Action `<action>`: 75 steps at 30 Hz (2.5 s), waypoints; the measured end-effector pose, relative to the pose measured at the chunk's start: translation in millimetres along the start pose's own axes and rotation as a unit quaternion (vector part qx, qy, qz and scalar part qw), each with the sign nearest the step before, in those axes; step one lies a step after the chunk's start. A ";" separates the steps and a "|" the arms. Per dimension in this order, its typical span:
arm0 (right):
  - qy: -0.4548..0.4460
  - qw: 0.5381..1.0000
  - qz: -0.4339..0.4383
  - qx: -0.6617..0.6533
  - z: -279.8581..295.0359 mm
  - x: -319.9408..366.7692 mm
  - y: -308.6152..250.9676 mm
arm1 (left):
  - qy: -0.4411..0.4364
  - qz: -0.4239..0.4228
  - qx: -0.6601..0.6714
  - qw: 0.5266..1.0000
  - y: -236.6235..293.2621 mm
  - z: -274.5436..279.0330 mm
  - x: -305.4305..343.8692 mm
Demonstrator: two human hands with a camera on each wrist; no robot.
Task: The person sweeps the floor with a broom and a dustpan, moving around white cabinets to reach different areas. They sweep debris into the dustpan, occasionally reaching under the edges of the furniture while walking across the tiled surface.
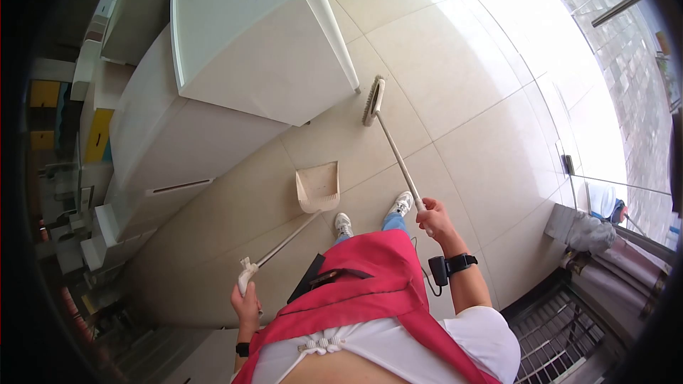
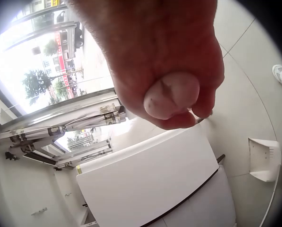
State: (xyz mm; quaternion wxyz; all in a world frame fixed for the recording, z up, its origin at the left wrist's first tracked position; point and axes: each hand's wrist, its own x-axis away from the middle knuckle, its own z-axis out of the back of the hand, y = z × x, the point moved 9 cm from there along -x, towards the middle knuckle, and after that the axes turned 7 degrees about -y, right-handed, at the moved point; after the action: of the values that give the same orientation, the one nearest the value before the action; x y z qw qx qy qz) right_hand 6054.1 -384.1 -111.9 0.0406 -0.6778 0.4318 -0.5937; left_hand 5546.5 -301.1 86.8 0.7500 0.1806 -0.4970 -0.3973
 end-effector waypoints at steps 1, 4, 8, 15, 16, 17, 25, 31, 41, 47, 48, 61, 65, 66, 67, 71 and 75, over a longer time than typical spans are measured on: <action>0.006 1.000 0.016 -0.009 2.6 -3.6 -13.4 | 0.001 -0.002 0.001 1.000 0.6 -4.1 2.4; -0.018 0.998 0.067 -0.008 5.6 -70.9 -48.1 | 0.013 0.008 -0.014 1.000 -0.5 -10.4 7.3; -0.054 0.988 0.067 -0.125 7.1 -191.1 -99.6 | 0.024 0.010 -0.023 0.999 5.9 -21.7 19.6; 0.018 0.993 -0.024 -0.118 36.8 -232.3 -74.5 | 0.018 0.004 -0.032 0.999 39.1 -41.5 46.3; -0.006 0.990 -0.061 -0.130 52.2 -216.3 -46.6 | 0.012 0.004 -0.035 0.999 43.6 -45.7 48.6; -0.028 0.984 -0.098 -0.143 64.7 -192.6 -21.1 | 0.005 0.000 -0.034 0.999 45.2 -48.5 48.1; 0.105 0.969 -0.139 -0.175 183.0 57.1 106.8 | -0.092 -0.081 -0.083 0.989 62.6 -88.3 0.2; 0.085 0.988 -0.109 0.060 150.8 152.5 74.2 | -0.124 -0.141 -0.122 0.975 92.4 -123.7 -15.0; 0.156 0.982 -0.090 -0.053 194.6 157.5 120.3 | -0.234 -0.237 -0.218 0.918 157.9 -226.7 -17.0; 0.167 0.982 -0.085 0.023 189.9 224.4 149.7 | -0.294 -0.263 -0.199 0.897 189.7 -285.0 -33.9; 0.182 0.981 -0.058 0.022 184.9 236.6 156.0 | -0.302 -0.255 -0.192 0.898 196.8 -298.4 -32.4; 0.306 0.824 0.053 -0.474 40.7 296.9 250.4 | -0.487 -0.252 -0.243 0.800 258.0 -514.3 -10.5; 0.411 0.747 0.046 -0.520 50.8 306.4 258.3 | -0.520 -0.269 -0.271 0.764 266.6 -554.5 22.2; 0.435 0.725 0.048 -0.532 59.2 308.0 262.9 | -0.516 -0.275 -0.285 0.759 268.2 -561.0 34.7; 0.472 0.701 0.038 -0.533 70.2 311.5 269.2 | -0.512 -0.282 -0.298 0.754 269.2 -566.2 50.4; 0.564 0.660 -0.011 -0.495 145.8 320.0 322.8 | -0.534 -0.321 -0.314 0.717 258.4 -606.3 75.4; 0.582 0.644 -0.119 -0.482 232.6 326.7 390.9 | -0.509 -0.325 -0.327 0.727 252.2 -635.1 130.4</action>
State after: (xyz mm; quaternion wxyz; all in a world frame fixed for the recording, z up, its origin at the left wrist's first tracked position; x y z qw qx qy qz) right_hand 6014.0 -941.4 -150.2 -0.6223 -0.1624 0.5070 -0.5738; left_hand 6241.0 -324.8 53.2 0.2222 -0.1551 -0.5542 -0.7871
